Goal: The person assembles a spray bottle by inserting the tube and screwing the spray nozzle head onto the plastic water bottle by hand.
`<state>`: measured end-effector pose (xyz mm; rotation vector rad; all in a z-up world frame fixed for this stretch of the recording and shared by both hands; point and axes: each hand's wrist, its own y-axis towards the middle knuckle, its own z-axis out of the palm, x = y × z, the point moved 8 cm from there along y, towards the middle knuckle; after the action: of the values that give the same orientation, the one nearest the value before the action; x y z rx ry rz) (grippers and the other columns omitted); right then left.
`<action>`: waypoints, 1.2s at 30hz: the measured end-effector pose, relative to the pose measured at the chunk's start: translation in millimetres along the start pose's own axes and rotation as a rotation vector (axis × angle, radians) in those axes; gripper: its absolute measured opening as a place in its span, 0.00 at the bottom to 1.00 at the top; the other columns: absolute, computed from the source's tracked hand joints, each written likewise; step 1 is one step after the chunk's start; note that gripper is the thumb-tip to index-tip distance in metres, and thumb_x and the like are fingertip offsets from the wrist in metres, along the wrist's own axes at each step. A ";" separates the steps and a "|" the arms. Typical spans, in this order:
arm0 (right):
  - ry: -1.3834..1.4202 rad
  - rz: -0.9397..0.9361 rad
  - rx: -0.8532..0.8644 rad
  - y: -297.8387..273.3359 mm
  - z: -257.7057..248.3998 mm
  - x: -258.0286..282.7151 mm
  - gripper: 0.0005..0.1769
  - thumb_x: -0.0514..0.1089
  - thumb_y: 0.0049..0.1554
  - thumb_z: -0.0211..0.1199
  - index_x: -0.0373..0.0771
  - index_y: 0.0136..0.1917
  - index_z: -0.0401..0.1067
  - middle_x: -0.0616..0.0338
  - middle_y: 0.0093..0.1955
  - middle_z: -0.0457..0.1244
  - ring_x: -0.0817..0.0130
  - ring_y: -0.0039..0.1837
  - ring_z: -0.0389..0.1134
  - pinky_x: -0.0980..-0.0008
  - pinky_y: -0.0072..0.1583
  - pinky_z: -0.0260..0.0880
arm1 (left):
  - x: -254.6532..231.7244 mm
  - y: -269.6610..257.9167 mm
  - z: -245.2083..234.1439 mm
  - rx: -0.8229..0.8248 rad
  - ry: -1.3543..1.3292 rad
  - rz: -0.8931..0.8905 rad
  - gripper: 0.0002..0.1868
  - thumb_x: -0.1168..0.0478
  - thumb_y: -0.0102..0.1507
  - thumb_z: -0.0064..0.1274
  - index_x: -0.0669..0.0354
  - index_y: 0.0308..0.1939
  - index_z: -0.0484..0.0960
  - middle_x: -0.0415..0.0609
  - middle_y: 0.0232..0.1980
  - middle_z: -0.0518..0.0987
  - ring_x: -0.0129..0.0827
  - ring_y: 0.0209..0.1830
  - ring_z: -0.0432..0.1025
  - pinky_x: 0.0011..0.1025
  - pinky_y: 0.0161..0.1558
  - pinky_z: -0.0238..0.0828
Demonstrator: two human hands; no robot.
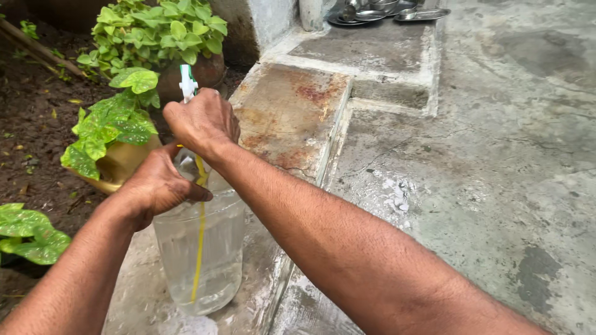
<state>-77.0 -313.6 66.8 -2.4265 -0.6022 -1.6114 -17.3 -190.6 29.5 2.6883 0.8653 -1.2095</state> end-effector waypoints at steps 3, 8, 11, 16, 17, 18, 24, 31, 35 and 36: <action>0.091 -0.056 0.019 7.1 0.3 0.5 0.25 0.50 0.42 0.61 0.36 0.51 0.79 0.42 0.52 0.72 0.46 0.57 0.73 0.54 0.58 0.71 | -1.4 2.7 1.2 -0.001 -0.047 -0.016 0.56 0.70 0.40 0.73 0.56 0.72 0.66 0.51 0.46 0.84 0.38 0.43 0.79 0.37 0.51 0.77; 0.027 -0.003 0.055 8.6 5.7 -6.9 0.25 0.52 0.45 0.60 0.35 0.51 0.80 0.41 0.52 0.71 0.46 0.57 0.73 0.53 0.58 0.73 | -0.1 3.4 2.4 0.000 -0.044 -0.017 0.51 0.70 0.41 0.72 0.57 0.69 0.70 0.49 0.45 0.84 0.37 0.44 0.78 0.37 0.51 0.76; 0.098 -0.098 -0.012 8.7 10.5 0.7 0.26 0.52 0.46 0.61 0.35 0.54 0.76 0.42 0.52 0.71 0.45 0.57 0.71 0.52 0.59 0.69 | 9.9 4.7 -3.8 -0.036 -0.068 0.008 0.53 0.69 0.39 0.73 0.57 0.69 0.69 0.49 0.45 0.83 0.38 0.44 0.77 0.37 0.51 0.75; 0.126 -0.141 0.146 -1.7 37.5 18.5 0.20 0.48 0.45 0.63 0.40 0.51 0.76 0.48 0.48 0.72 0.54 0.52 0.74 0.54 0.56 0.71 | 29.1 -4.6 -17.1 -0.197 0.084 0.107 0.52 0.64 0.38 0.79 0.66 0.63 0.68 0.52 0.51 0.77 0.41 0.50 0.72 0.38 0.54 0.71; 0.038 -0.150 0.109 -8.3 35.8 20.5 0.19 0.49 0.47 0.63 0.42 0.51 0.78 0.48 0.48 0.72 0.52 0.51 0.73 0.53 0.54 0.71 | 31.3 -10.8 -17.9 -0.199 -0.016 0.128 0.52 0.65 0.38 0.76 0.63 0.65 0.68 0.51 0.52 0.79 0.39 0.51 0.73 0.36 0.55 0.71; 0.008 -0.185 0.103 -15.5 42.1 31.8 0.19 0.50 0.50 0.61 0.41 0.52 0.78 0.46 0.48 0.72 0.50 0.52 0.73 0.53 0.54 0.71 | 32.0 -18.3 -20.5 -0.204 -0.115 0.153 0.53 0.67 0.37 0.74 0.61 0.66 0.68 0.49 0.54 0.80 0.37 0.53 0.74 0.35 0.56 0.71; -0.031 -0.326 0.159 -37.4 58.8 57.1 0.17 0.51 0.53 0.61 0.40 0.52 0.77 0.44 0.45 0.71 0.46 0.50 0.72 0.51 0.53 0.69 | 43.6 -47.4 -32.0 -0.311 -0.187 0.019 0.54 0.69 0.38 0.72 0.55 0.69 0.67 0.50 0.56 0.80 0.39 0.54 0.76 0.36 0.56 0.73; -0.201 -0.401 0.150 -46.2 85.9 75.0 0.19 0.50 0.54 0.61 0.38 0.54 0.78 0.39 0.51 0.70 0.41 0.56 0.72 0.49 0.57 0.69 | 60.6 -50.7 -43.5 -0.348 -0.290 0.090 0.53 0.67 0.37 0.72 0.58 0.68 0.70 0.53 0.54 0.81 0.42 0.55 0.76 0.38 0.55 0.74; -0.242 -0.362 0.139 -50.9 102.1 80.9 0.22 0.49 0.51 0.62 0.35 0.55 0.77 0.35 0.53 0.70 0.39 0.60 0.70 0.47 0.62 0.67 | 82.0 -51.3 -53.9 -0.355 -0.343 0.114 0.56 0.67 0.35 0.70 0.58 0.70 0.69 0.54 0.56 0.82 0.43 0.54 0.77 0.37 0.56 0.74; -0.250 -0.381 0.130 -51.3 105.3 83.2 0.24 0.48 0.49 0.62 0.34 0.56 0.76 0.34 0.54 0.69 0.37 0.60 0.69 0.46 0.62 0.66 | 85.2 -51.4 -54.6 -0.339 -0.374 0.147 0.58 0.68 0.34 0.71 0.59 0.70 0.68 0.54 0.59 0.80 0.43 0.56 0.76 0.37 0.57 0.74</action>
<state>18.4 -210.2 95.9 -2.5449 -1.2348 -1.3353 37.9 -92.5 15.0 2.1291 0.7254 -1.3317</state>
